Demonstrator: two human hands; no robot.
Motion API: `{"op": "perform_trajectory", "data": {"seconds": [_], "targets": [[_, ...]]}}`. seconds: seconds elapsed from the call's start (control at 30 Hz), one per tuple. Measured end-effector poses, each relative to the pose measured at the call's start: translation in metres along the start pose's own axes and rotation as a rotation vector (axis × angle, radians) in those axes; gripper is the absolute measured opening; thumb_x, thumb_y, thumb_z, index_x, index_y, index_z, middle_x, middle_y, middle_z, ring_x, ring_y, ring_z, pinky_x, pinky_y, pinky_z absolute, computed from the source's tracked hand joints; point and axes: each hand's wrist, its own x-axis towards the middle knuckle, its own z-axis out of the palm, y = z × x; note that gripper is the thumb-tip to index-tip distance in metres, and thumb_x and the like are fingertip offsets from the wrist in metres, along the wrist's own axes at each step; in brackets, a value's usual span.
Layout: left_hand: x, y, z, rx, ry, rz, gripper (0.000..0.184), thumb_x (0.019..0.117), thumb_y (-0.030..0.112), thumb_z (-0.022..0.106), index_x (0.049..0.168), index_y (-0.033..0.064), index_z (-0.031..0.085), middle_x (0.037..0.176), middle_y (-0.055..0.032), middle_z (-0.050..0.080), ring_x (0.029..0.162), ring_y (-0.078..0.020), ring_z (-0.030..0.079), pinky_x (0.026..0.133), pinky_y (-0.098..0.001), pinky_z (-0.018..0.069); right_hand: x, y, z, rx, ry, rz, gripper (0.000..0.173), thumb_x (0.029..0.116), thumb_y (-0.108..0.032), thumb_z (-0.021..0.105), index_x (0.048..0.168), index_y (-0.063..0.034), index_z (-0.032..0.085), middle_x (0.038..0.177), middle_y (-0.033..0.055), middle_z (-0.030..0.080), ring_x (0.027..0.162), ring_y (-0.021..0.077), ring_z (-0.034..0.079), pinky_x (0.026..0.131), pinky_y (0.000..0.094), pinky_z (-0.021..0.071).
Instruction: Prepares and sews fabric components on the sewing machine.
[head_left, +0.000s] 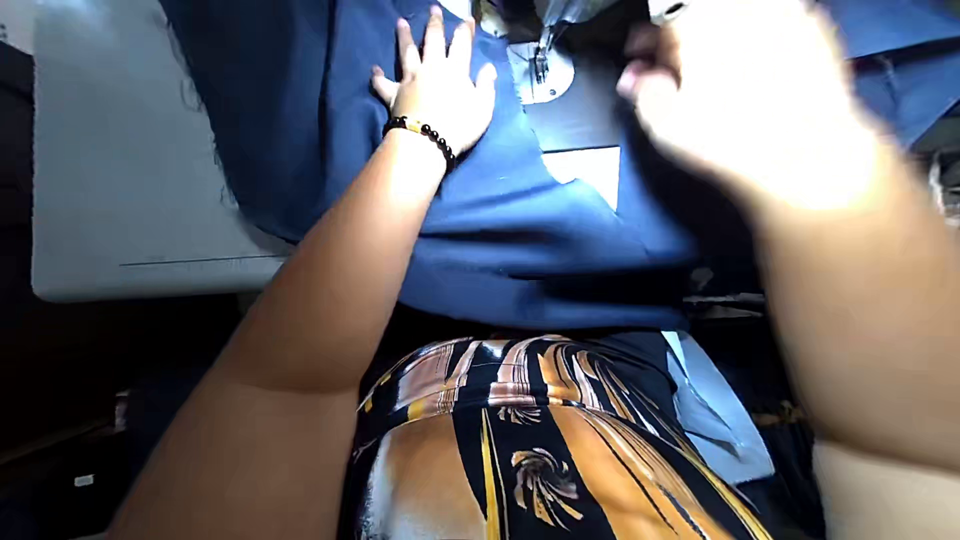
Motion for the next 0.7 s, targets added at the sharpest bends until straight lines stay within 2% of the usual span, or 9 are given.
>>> {"op": "perform_trajectory", "data": {"seconds": [0.07, 0.13, 0.23, 0.3, 0.37, 0.43, 0.57, 0.63, 0.7], "targets": [[-0.013, -0.013, -0.017, 0.037, -0.135, 0.138, 0.074, 0.1030, 0.060, 0.043, 0.166, 0.0255, 0.023, 0.174, -0.0103, 0.011, 0.157, -0.0457, 0.009, 0.107, -0.0817, 0.0215, -0.063, -0.023, 0.010, 0.116, 0.016, 0.005, 0.057, 0.1020, -0.042, 0.053, 0.146, -0.0057, 0.052, 0.099, 0.0243, 0.068, 0.086, 0.0457, 0.067, 0.070, 0.0664, 0.0516], [-0.013, -0.036, -0.028, 0.033, -0.138, 0.307, 0.071, 0.1020, 0.053, 0.052, 0.162, 0.0191, 0.035, 0.168, -0.0132, 0.029, 0.154, -0.0399, 0.028, 0.111, -0.0719, 0.0309, -0.111, -0.003, 0.026, 0.212, 0.031, 0.178, 0.076, 0.0999, -0.047, 0.061, 0.162, -0.0118, 0.032, 0.081, 0.0221, 0.063, 0.064, 0.0430, 0.060, 0.056, 0.0650, 0.0470], [0.000, -0.070, -0.033, -0.085, 0.086, 0.452, 0.055, 0.1009, 0.032, 0.061, 0.147, 0.0048, 0.051, 0.151, -0.0216, 0.048, 0.140, -0.0389, 0.048, 0.112, -0.0601, 0.0399, -0.135, 0.047, 0.042, 0.184, 0.022, 0.394, 0.096, 0.0958, -0.057, 0.062, 0.165, -0.0071, 0.019, 0.078, 0.0264, 0.058, 0.066, 0.0471, 0.055, 0.061, 0.0702, 0.0419], [0.011, -0.077, -0.029, -0.076, 0.219, 0.399, 0.066, 0.0997, 0.035, 0.060, 0.157, 0.0102, 0.040, 0.161, -0.0172, 0.038, 0.148, -0.0377, 0.037, 0.113, -0.0650, 0.0320, -0.113, 0.060, 0.039, 0.172, -0.058, 0.402, 0.090, 0.0975, -0.051, 0.062, 0.164, -0.0055, 0.021, 0.083, 0.0321, 0.060, 0.072, 0.0527, 0.057, 0.065, 0.0744, 0.0417], [0.023, -0.076, -0.015, -0.026, 0.230, 0.341, 0.075, 0.1019, 0.043, 0.053, 0.166, 0.0185, 0.022, 0.172, -0.0065, 0.022, 0.158, -0.0315, 0.019, 0.118, -0.0719, 0.0158, -0.063, 0.066, 0.028, 0.201, -0.166, 0.392, 0.081, 0.0964, -0.031, 0.062, 0.164, -0.0069, 0.023, 0.104, 0.0431, 0.062, 0.085, 0.0614, 0.062, 0.074, 0.0797, 0.0427], [0.029, -0.067, -0.006, 0.012, 0.151, 0.214, 0.070, 0.1054, 0.052, 0.040, 0.167, 0.0291, 0.016, 0.173, 0.0037, 0.018, 0.160, -0.0294, 0.012, 0.114, -0.0809, 0.0053, 0.003, 0.076, 0.020, 0.181, -0.209, 0.377, 0.067, 0.1006, -0.019, 0.057, 0.162, -0.0082, 0.030, 0.109, 0.0413, 0.062, 0.078, 0.0544, 0.065, 0.068, 0.0724, 0.0495], [0.037, -0.056, -0.009, -0.050, 0.153, -0.083, 0.068, 0.1049, 0.056, 0.040, 0.166, 0.0347, 0.018, 0.171, 0.0011, 0.024, 0.159, -0.0359, 0.011, 0.108, -0.0865, 0.0051, 0.100, 0.079, 0.014, -0.086, -0.109, 0.443, 0.040, 0.1074, -0.015, 0.043, 0.137, 0.0114, 0.051, 0.140, 0.0432, 0.049, 0.134, 0.0624, 0.044, 0.101, 0.0830, 0.0312], [0.040, -0.058, -0.013, -0.056, 0.169, -0.177, 0.072, 0.1043, 0.056, 0.040, 0.166, 0.0363, 0.009, 0.172, -0.0021, 0.022, 0.159, -0.0398, 0.011, 0.106, -0.0877, 0.0070, 0.097, 0.051, 0.007, -0.050, -0.118, 0.382, 0.040, 0.1063, -0.015, 0.049, 0.134, 0.0146, 0.053, 0.139, 0.0437, 0.049, 0.135, 0.0613, 0.043, 0.102, 0.0806, 0.0316], [0.036, -0.060, -0.012, -0.051, 0.188, -0.172, 0.071, 0.1047, 0.057, 0.040, 0.166, 0.0339, 0.014, 0.172, -0.0044, 0.021, 0.158, -0.0428, 0.011, 0.105, -0.0884, 0.0092, 0.046, 0.016, 0.003, 0.144, -0.024, 0.082, 0.034, 0.1047, -0.017, 0.054, 0.117, 0.0145, 0.060, 0.115, 0.0413, 0.060, 0.113, 0.0585, 0.059, 0.090, 0.0737, 0.0448]]}}
